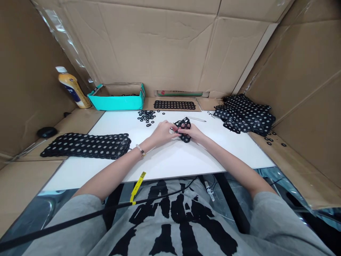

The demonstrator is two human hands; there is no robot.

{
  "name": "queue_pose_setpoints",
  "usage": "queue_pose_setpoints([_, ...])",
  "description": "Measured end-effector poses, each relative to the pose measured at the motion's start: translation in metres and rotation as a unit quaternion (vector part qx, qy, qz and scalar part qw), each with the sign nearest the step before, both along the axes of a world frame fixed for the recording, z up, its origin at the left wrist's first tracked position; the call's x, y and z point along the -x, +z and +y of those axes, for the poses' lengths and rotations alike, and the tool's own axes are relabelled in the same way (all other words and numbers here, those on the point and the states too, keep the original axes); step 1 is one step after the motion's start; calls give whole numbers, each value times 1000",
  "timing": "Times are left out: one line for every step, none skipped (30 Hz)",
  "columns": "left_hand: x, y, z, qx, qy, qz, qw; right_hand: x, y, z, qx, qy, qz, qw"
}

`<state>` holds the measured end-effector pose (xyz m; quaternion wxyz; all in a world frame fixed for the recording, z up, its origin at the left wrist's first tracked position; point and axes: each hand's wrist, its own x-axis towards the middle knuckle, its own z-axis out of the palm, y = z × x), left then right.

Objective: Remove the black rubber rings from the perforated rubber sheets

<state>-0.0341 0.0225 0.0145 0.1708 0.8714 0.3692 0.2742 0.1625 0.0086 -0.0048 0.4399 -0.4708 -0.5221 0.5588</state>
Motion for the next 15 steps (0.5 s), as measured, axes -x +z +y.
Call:
queue_pose_setpoints([-3, -1, -2, 11, 2, -17, 1000, 0, 0, 0, -2, 10, 4, 1000])
queue_pose_setpoints([-4, -2, -2, 27, 8, -36, 999, 0, -1, 1, -5, 18, 7, 1000])
queue_pose_setpoints([-3, -3, 1, 50, 17, -56, 997, -1, -1, 1, -8, 26, 12, 1000])
queue_pose_setpoints([-1, -4, 5, 77, 27, -77, 994, -1, -2, 1, -9, 31, 17, 999])
queue_pose_setpoints([2, -6, 12, 108, 41, -102, 988, -1, -2, 2, -6, 32, 22, 999])
queue_pose_setpoints([5, -8, 19, 142, 58, -131, 979, -1, -3, 3, 2, 29, 26, 999])
queue_pose_setpoints([10, -10, 27, 176, 79, -161, 968, -2, -4, 3, 14, 22, 29, 999])
queue_pose_setpoints([15, -12, 35, 204, 105, -191, 954, -2, -5, 4, 25, 12, 32, 999])
queue_pose_setpoints([22, -14, 43, 223, 134, -218, 941, -2, -6, 4, 33, 4, 32, 999])
queue_pose_setpoints([29, -16, 50, 230, 165, -237, 929, -2, -6, 5, 37, -3, 31, 999])
queue_pose_setpoints([36, -17, 55, 223, 195, -247, 923, -3, -7, 5, 38, -5, 30, 999])
queue_pose_setpoints([43, -17, 60, 202, 222, -245, 922, -3, -7, 6, 38, -3, 29, 999])
queue_pose_setpoints([50, -16, 63, 165, 251, -231, 925, -3, -8, 6, 39, 0, 29, 999])
queue_pose_setpoints([55, -14, 64, 119, 278, -207, 930, -3, -8, 6, 41, 1, 31, 999])
queue_pose_setpoints([58, -12, 63, 72, 302, -175, 934, -3, -8, 6, 45, -1, 35, 998])
